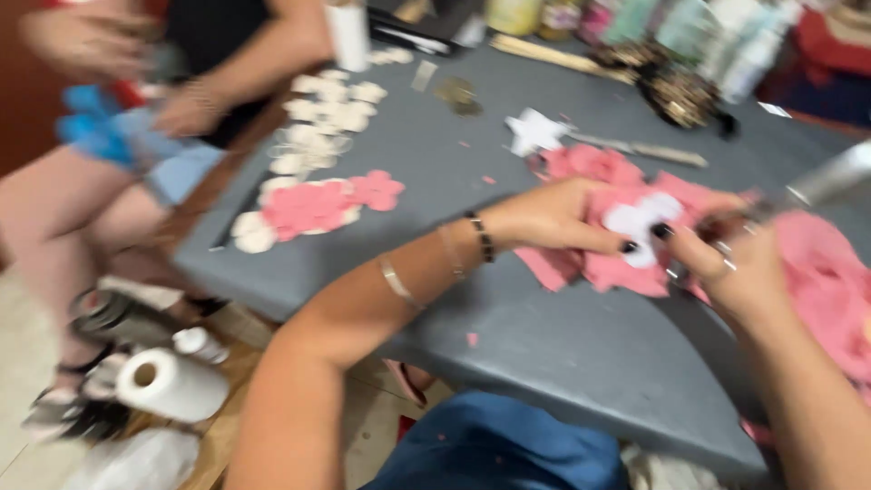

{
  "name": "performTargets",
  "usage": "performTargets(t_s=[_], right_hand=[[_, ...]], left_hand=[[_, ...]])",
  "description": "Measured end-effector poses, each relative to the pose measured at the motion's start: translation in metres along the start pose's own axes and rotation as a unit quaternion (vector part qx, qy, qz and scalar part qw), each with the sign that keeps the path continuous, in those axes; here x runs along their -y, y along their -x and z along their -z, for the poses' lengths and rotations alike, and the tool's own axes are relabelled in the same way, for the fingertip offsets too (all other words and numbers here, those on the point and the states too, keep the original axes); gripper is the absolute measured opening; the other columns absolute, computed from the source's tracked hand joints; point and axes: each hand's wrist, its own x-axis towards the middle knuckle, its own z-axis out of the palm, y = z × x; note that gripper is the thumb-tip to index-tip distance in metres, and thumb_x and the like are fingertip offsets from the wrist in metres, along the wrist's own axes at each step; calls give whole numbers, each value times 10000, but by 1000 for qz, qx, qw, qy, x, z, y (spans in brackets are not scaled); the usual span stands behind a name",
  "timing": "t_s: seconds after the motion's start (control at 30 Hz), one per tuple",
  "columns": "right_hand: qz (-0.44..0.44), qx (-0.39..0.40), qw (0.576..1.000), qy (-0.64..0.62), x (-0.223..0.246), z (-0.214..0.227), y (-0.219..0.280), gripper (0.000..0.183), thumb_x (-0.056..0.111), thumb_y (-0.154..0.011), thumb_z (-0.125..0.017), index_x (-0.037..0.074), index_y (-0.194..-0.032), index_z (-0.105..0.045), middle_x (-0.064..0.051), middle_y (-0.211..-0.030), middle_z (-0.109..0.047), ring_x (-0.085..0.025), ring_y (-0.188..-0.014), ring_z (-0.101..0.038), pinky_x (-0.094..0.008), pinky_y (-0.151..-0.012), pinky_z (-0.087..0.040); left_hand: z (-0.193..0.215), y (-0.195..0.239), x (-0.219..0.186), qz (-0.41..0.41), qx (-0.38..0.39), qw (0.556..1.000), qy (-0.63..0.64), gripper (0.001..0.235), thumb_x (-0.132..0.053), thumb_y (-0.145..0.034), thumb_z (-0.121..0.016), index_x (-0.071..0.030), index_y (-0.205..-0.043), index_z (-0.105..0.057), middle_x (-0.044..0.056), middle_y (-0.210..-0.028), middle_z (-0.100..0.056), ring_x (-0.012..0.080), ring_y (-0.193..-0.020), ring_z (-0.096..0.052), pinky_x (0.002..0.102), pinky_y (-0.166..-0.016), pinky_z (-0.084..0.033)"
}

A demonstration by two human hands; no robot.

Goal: Using scissors to cut out flower shapes from pink fabric using a paper template as a guide.

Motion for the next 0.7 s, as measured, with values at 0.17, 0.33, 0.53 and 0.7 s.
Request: performTargets(t_s=[0.17,0.33,0.53,0.7], right_hand=[[-10,-6,999,-47,-6,5,0,95,142,-917,-696,80,-898,-626,-31,-710,-603,-104,-594,-562,-230,-518,-422],[1,70,993,-92,-18,0,-1,319,280,-915,-738,38,-1119,-703,-56,-920,-736,-95,-790,-676,-195,-644,-488],[-4,34,986,-166,-18,-14,1,281,89,-892,-852,11,-1046,-630,-28,-782,-642,-53,-685,-629,-156,-610,-517],[-80,20,993,-79,5,-5,0,123,184,-908,-712,80,-933,-652,-76,-748,-652,-114,-548,-577,-209,-335,-383]], left_hand=[[-13,1,22,-41,-57,996,-46,125,-288,-900,-728,-183,-867,-668,-124,-662,-587,4,-594,-526,220,-513,-373],[-8,18,6,20,-108,991,70,202,-270,-896,-673,-88,-813,-708,25,-662,-739,100,-589,-745,210,-540,-618],[-10,13,28,-110,-137,970,170,160,-183,-917,-714,-62,-815,-687,43,-639,-704,101,-594,-723,254,-547,-640],[1,22,6,-85,-125,988,42,422,-384,-955,-714,-180,-704,-443,-109,-648,-324,26,-598,-315,222,-532,-219]])
